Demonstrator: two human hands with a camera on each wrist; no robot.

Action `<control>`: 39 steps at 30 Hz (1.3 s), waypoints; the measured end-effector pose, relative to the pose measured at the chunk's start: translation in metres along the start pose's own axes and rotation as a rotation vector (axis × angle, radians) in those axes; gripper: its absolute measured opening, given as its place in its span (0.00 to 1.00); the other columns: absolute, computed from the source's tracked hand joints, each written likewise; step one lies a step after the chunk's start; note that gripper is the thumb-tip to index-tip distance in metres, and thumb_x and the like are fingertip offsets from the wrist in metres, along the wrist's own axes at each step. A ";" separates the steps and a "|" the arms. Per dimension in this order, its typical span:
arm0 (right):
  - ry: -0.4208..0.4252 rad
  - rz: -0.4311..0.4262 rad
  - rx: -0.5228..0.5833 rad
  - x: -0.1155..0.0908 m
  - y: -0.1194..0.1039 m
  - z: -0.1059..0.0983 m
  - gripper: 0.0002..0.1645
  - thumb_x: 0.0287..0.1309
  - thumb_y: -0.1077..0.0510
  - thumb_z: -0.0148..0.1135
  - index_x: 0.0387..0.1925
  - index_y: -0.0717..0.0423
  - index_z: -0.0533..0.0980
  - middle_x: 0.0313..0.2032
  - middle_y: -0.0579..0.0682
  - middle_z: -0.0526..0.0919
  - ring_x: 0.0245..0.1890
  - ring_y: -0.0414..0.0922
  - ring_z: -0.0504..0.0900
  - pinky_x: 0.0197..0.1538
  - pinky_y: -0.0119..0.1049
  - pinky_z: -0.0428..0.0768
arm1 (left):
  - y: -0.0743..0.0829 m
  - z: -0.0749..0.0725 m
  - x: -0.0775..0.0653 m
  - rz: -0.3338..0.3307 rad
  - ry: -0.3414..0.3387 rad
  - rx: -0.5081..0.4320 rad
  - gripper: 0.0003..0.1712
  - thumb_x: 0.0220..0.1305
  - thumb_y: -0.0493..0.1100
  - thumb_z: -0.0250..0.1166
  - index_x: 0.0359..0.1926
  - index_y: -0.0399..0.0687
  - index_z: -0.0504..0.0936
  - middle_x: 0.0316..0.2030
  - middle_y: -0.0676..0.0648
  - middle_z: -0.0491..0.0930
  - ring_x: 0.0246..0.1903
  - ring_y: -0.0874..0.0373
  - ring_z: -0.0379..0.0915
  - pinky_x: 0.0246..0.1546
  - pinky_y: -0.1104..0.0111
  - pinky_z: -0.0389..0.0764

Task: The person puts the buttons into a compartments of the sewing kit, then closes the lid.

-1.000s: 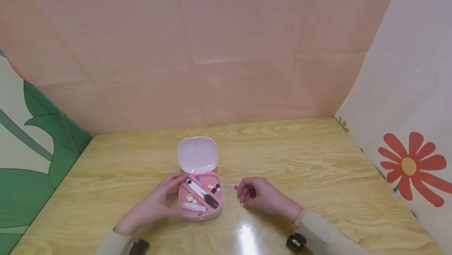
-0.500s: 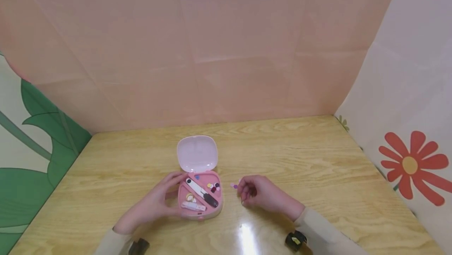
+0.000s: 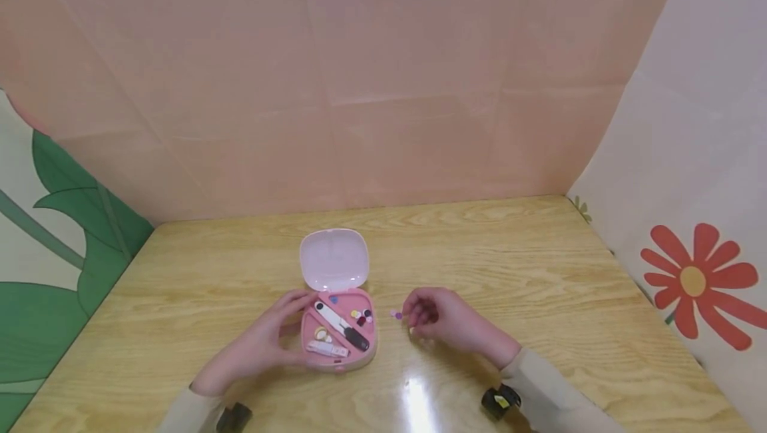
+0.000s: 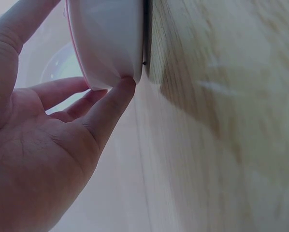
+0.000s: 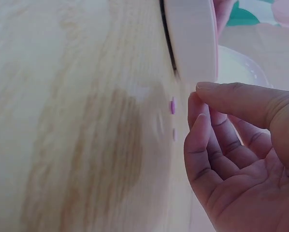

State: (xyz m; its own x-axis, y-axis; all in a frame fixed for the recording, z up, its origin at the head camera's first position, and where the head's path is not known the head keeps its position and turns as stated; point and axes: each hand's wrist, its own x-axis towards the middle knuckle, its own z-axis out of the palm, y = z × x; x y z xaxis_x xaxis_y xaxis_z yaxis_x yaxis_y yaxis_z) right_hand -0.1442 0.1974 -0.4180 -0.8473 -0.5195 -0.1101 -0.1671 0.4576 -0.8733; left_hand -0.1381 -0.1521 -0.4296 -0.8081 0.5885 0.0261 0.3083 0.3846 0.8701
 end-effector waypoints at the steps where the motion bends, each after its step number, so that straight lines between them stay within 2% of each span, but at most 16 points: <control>1: 0.003 -0.001 0.007 0.000 0.000 0.000 0.16 0.50 0.70 0.67 0.42 0.59 0.76 0.35 0.51 0.79 0.37 0.48 0.78 0.39 0.36 0.83 | 0.000 0.000 0.000 -0.001 0.001 0.005 0.57 0.41 0.53 0.79 0.71 0.47 0.60 0.64 0.52 0.59 0.64 0.55 0.59 0.60 0.67 0.69; 8: 0.018 -0.062 0.043 0.001 0.000 -0.002 0.16 0.50 0.72 0.66 0.42 0.64 0.75 0.35 0.55 0.80 0.37 0.50 0.80 0.40 0.37 0.84 | 0.001 -0.001 0.000 -0.001 0.004 0.004 0.58 0.40 0.53 0.79 0.71 0.47 0.60 0.64 0.52 0.59 0.64 0.55 0.60 0.61 0.67 0.69; 28: 0.058 -0.043 0.043 0.006 -0.014 -0.005 0.13 0.53 0.69 0.66 0.42 0.64 0.75 0.35 0.53 0.81 0.38 0.50 0.80 0.40 0.35 0.83 | 0.000 0.001 0.001 -0.017 0.004 0.010 0.59 0.40 0.54 0.79 0.71 0.47 0.60 0.64 0.53 0.59 0.64 0.55 0.60 0.60 0.66 0.70; 32: 0.065 -0.058 0.039 0.010 -0.017 -0.006 0.13 0.54 0.69 0.65 0.42 0.66 0.74 0.36 0.54 0.81 0.37 0.50 0.80 0.39 0.36 0.83 | 0.001 0.000 0.000 -0.014 0.003 0.009 0.58 0.40 0.53 0.79 0.71 0.47 0.60 0.64 0.53 0.58 0.64 0.55 0.60 0.60 0.67 0.70; 39: 0.081 -0.108 0.007 0.021 -0.021 -0.006 0.11 0.55 0.69 0.65 0.41 0.63 0.75 0.35 0.52 0.83 0.36 0.47 0.81 0.39 0.35 0.83 | 0.001 0.000 0.000 -0.004 0.007 0.007 0.58 0.41 0.53 0.79 0.71 0.47 0.60 0.64 0.52 0.59 0.64 0.55 0.59 0.60 0.65 0.70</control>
State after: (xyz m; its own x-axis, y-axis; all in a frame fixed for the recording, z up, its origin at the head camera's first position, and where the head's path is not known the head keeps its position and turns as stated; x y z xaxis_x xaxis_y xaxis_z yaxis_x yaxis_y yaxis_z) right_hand -0.1616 0.1811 -0.3997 -0.8624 -0.5058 0.0230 -0.2561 0.3965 -0.8816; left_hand -0.1375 -0.1521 -0.4292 -0.8126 0.5822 0.0265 0.3091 0.3919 0.8665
